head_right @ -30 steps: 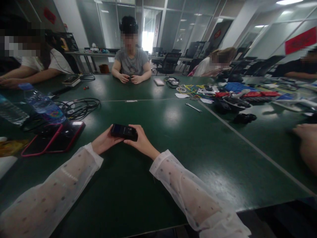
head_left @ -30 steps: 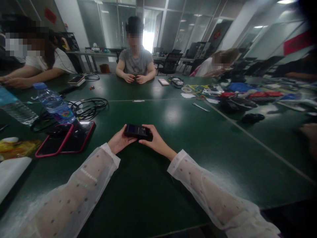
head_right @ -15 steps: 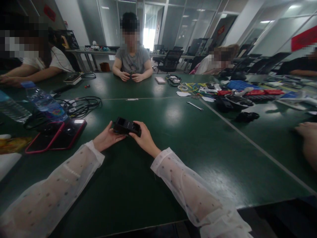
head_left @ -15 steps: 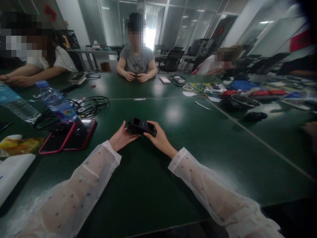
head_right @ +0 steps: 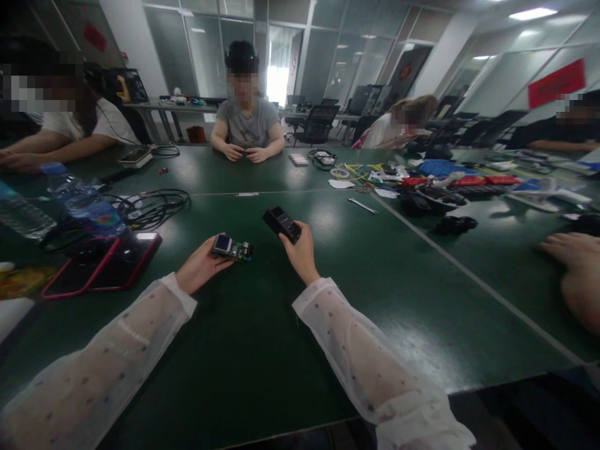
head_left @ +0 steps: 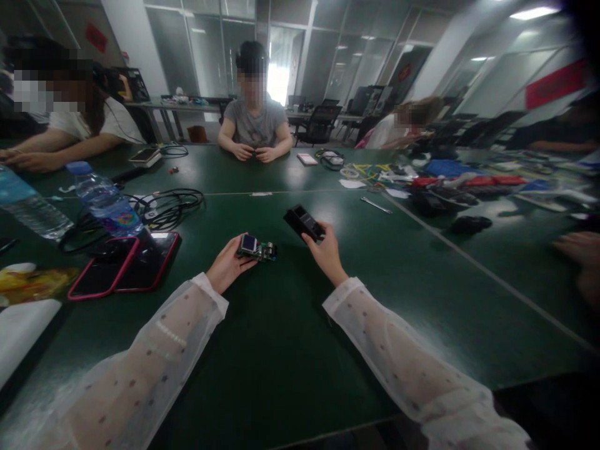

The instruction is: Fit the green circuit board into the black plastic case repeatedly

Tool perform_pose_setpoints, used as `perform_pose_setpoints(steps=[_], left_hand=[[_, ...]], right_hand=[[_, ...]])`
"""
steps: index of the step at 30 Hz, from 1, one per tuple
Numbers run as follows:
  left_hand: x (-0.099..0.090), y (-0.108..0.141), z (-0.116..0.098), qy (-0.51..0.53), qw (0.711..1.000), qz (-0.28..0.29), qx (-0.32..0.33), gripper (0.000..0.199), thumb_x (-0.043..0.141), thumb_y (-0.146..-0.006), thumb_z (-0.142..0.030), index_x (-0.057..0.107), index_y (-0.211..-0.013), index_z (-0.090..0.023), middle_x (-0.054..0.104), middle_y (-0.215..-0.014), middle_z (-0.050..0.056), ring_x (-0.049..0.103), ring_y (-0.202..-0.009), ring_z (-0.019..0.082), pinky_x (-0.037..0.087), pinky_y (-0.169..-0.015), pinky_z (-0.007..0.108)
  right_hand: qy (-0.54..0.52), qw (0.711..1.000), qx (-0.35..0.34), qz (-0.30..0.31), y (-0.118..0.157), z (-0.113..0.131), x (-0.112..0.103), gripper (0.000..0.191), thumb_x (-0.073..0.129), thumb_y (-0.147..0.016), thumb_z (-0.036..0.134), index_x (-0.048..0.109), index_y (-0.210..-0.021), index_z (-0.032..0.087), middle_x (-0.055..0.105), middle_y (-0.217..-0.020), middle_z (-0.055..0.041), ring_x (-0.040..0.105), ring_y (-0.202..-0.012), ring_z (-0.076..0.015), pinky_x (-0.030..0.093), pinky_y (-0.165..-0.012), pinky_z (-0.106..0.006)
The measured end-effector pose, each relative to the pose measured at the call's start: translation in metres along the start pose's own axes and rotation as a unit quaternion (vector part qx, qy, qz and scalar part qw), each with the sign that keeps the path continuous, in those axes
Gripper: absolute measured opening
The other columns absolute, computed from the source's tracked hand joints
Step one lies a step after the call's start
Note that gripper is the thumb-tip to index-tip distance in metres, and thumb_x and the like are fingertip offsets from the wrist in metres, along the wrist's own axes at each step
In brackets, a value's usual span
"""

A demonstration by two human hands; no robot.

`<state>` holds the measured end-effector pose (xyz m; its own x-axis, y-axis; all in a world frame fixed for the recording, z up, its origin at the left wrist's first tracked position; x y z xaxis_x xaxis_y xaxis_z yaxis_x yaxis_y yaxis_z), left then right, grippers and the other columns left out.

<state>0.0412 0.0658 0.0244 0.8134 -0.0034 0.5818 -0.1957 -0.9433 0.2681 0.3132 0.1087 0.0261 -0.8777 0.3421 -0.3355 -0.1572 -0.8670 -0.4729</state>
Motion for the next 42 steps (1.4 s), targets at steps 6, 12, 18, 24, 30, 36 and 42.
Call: perform_pose_setpoints(steps=[6,12,18,24,30,36,42], left_hand=[[0.001,0.002,0.001,-0.024,1.000,0.000,0.017,0.035,0.055,-0.093,-0.035,0.049,-0.126,-0.025,0.057,-0.128,0.014,0.064,-0.108,0.027,0.049,-0.098,0.046],[0.001,0.003,0.003,-0.129,0.986,0.026,0.104,0.084,0.084,-0.063,-0.011,0.040,-0.133,-0.031,0.053,-0.132,0.009,0.058,-0.117,0.026,0.039,-0.107,0.044],[0.004,0.003,0.004,-0.341,0.917,0.036,0.205,0.070,0.076,-0.073,-0.018,0.037,-0.131,-0.023,0.054,-0.130,0.013,0.057,-0.119,0.028,0.042,-0.105,0.048],[-0.005,-0.001,-0.002,-0.518,0.805,-0.026,0.288,0.056,0.071,-0.080,-0.023,0.045,-0.129,-0.019,0.054,-0.129,0.013,0.055,-0.120,0.027,0.044,-0.103,0.047],[-0.009,0.001,-0.005,-0.636,0.713,-0.068,0.287,0.053,0.070,-0.081,-0.032,0.050,-0.128,-0.015,0.057,-0.126,0.014,0.050,-0.121,0.030,0.042,-0.102,0.050],[-0.010,0.000,-0.003,-0.672,0.685,-0.054,0.276,0.055,0.069,-0.082,-0.039,0.051,-0.129,-0.015,0.056,-0.129,0.014,0.046,-0.125,0.033,0.040,-0.104,0.052],[-0.017,-0.005,-0.002,-0.659,0.704,-0.023,0.263,0.062,0.072,-0.079,-0.043,0.050,-0.130,-0.016,0.055,-0.132,0.015,0.045,-0.127,0.032,0.039,-0.105,0.052]], right_hand=[[0.054,0.999,-0.001,-0.001,-0.002,-0.010,-0.003,0.049,0.067,-0.078,0.039,0.051,-0.120,0.019,0.059,-0.114,-0.0138,0.057,-0.107,-0.0296,0.044,-0.096,-0.050],[0.079,0.997,-0.002,0.015,-0.001,-0.009,-0.001,0.047,0.067,-0.079,0.037,0.051,-0.119,0.017,0.059,-0.113,-0.0148,0.057,-0.105,-0.0295,0.046,-0.093,-0.048],[0.104,0.994,-0.014,0.019,-0.003,-0.013,0.001,0.047,0.068,-0.077,0.036,0.052,-0.117,0.017,0.061,-0.112,-0.0153,0.058,-0.103,-0.0305,0.046,-0.091,-0.049],[0.125,0.991,-0.044,0.019,-0.004,-0.018,0.003,0.044,0.067,-0.078,0.035,0.052,-0.115,0.016,0.061,-0.110,-0.0156,0.059,-0.102,-0.0312,0.049,-0.088,-0.050],[0.142,0.988,-0.054,0.024,-0.004,-0.019,0.004,0.045,0.068,-0.077,0.031,0.053,-0.116,0.014,0.061,-0.110,-0.0164,0.059,-0.101,-0.0308,0.049,-0.089,-0.050],[0.145,0.987,-0.056,0.031,-0.004,-0.016,0.005,0.045,0.068,-0.077,0.028,0.053,-0.117,0.016,0.061,-0.111,-0.0157,0.058,-0.103,-0.0310,0.048,-0.092,-0.051],[0.148,0.986,-0.063,0.036,-0.003,-0.016,0.004,0.045,0.067,-0.078,0.028,0.053,-0.119,0.015,0.060,-0.115,-0.0167,0.057,-0.106,-0.0314,0.047,-0.094,-0.051]])
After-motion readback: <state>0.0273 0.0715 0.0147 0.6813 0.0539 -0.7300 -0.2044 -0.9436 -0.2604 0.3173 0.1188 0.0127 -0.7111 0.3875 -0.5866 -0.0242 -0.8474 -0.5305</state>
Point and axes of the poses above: each hand's wrist, its own y-axis away from the middle knuckle, its own x-axis out of the palm, z = x × y, the point moved 3 cm from there along -y, towards the middle knuckle
